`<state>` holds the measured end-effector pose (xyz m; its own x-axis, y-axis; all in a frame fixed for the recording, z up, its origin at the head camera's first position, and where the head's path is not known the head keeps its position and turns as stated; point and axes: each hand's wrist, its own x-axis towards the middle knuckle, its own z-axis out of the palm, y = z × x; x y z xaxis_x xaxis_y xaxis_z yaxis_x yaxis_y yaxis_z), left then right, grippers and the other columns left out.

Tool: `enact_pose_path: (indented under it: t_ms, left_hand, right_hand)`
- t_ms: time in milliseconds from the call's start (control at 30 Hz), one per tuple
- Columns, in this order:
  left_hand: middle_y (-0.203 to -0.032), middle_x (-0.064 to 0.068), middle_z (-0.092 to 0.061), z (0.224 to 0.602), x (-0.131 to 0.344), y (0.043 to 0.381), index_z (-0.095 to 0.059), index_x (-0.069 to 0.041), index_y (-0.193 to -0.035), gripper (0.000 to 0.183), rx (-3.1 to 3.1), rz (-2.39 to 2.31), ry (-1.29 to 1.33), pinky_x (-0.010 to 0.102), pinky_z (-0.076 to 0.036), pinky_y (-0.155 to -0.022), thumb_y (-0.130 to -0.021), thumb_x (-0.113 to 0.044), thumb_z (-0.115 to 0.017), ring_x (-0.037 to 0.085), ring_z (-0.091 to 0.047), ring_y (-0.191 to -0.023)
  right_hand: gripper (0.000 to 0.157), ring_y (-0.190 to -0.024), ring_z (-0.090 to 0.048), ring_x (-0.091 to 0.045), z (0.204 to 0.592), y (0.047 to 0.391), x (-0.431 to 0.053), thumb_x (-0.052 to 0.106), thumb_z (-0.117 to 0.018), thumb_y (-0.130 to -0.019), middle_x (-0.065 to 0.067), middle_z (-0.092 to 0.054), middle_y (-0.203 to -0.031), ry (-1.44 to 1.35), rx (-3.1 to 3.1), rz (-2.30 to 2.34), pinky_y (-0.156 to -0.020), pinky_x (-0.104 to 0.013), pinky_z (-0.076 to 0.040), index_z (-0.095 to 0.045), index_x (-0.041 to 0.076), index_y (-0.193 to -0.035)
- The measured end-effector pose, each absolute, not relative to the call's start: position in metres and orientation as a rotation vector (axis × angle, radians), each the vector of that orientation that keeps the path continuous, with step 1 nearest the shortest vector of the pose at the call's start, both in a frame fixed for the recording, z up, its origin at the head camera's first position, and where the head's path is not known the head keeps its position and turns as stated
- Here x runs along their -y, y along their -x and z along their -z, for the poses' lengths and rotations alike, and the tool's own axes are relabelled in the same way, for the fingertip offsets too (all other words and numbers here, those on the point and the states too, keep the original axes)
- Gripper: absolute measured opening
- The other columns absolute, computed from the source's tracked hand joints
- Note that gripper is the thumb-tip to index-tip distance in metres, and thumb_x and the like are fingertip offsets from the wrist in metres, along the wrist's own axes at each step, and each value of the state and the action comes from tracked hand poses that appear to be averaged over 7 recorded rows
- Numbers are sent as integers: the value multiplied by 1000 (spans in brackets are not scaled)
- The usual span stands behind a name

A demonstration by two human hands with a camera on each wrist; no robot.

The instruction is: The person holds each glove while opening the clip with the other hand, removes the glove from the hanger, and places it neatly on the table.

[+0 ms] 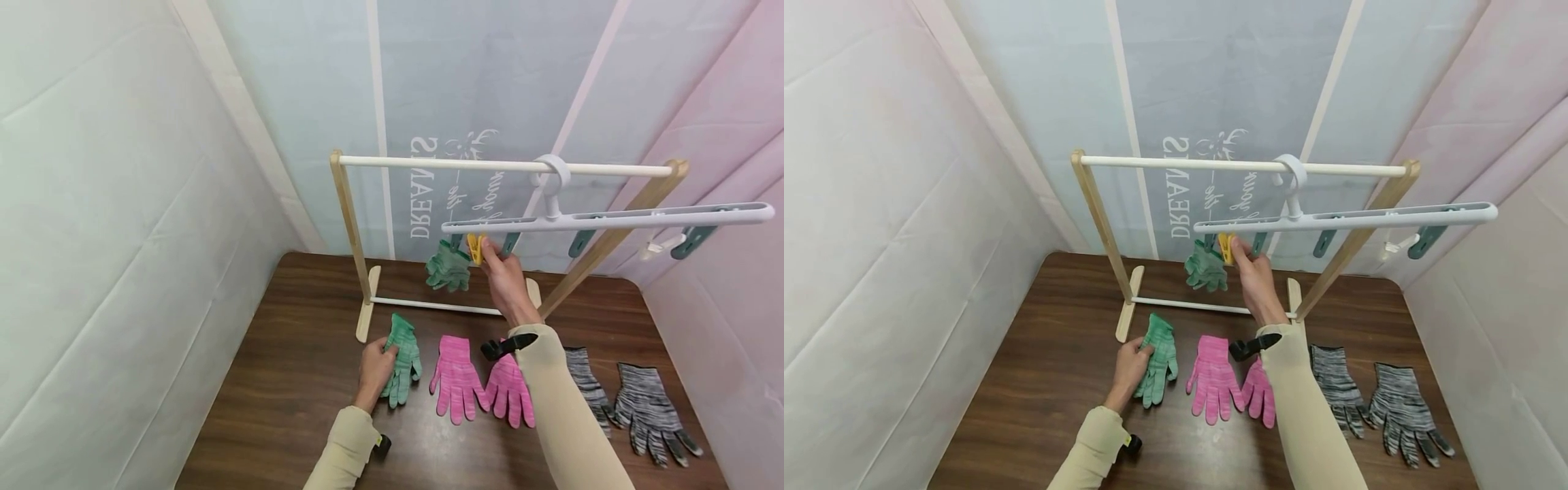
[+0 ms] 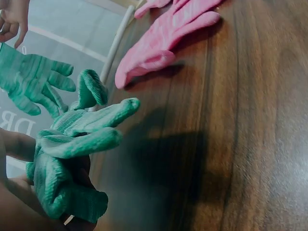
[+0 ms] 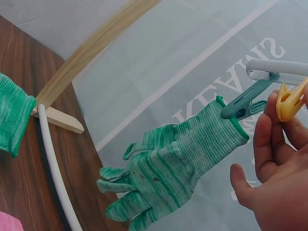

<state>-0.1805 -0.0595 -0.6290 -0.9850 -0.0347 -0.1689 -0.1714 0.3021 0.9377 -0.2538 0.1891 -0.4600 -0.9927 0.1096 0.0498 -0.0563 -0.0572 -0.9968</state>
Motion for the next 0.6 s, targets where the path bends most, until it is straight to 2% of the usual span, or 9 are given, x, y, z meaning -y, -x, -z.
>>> enact_pose_path:
  t_ms: [100, 233, 267, 333, 433, 500, 600]
  left_hand:
    - [-69, -2, -63, 632, 61, 180, -73, -16, -84, 16, -2455, -1724, 212, 31, -41, -63, -94, -19, -61, 11, -51, -61]
    - [-57, -6, -35, 637, 62, 179, -51, -17, -69, 28, -2486, -1649, 185, 30, -32, -57, -96, -21, -61, 13, -37, -53]
    - [-57, -6, -34, 639, 62, 179, -50, -18, -69, 30, -2504, -1622, 181, 30, -31, -57, -96, -22, -61, 13, -36, -53]
    - [-57, -3, -40, 640, 63, 179, -55, -16, -73, 27, -2521, -1590, 173, 32, -34, -57, -97, -24, -63, 15, -40, -53]
    - [-72, 2, -65, 643, 64, 177, -73, -13, -96, 18, -2561, -1527, 169, 39, -46, -63, -98, -30, -67, 18, -58, -64]
    - [-90, 9, -75, 645, 64, 176, -74, -10, -115, 30, -2583, -1480, 172, 47, -53, -71, -98, -34, -69, 24, -68, -77]
    - [-109, 14, -77, 648, 64, 173, -70, -7, -129, 44, -2629, -1414, 178, 55, -56, -82, -96, -37, -72, 32, -73, -93]
  right_hand:
    - [70, -126, -58, -8, 460, 254, -189, 50, -54, -105, 11, -66, -124, 64, 2077, -2206, -130, -47, -24, -49, -2, -152]
    - [70, -125, -58, -7, 460, 254, -188, 49, -54, -104, 13, -66, -124, 80, 2070, -2208, -130, -47, -25, -49, -2, -152]
    - [70, -125, -58, -7, 460, 254, -188, 49, -54, -105, 13, -66, -124, 80, 2072, -2205, -129, -46, -25, -48, -2, -152]
    - [71, -125, -58, -7, 460, 254, -189, 49, -54, -105, 12, -65, -125, 80, 2074, -2206, -130, -46, -25, -48, -2, -153]
    - [72, -127, -57, -7, 460, 253, -189, 50, -53, -105, 11, -63, -128, 79, 2080, -2214, -130, -46, -24, -46, -2, -154]
    - [72, -127, -56, -7, 459, 253, -190, 50, -53, -105, 11, -62, -129, 87, 2083, -2223, -131, -46, -23, -46, -1, -154]
    - [71, -127, -55, -5, 459, 252, -191, 50, -53, -105, 11, -61, -128, 105, 2088, -2233, -131, -44, -23, -45, 0, -154]
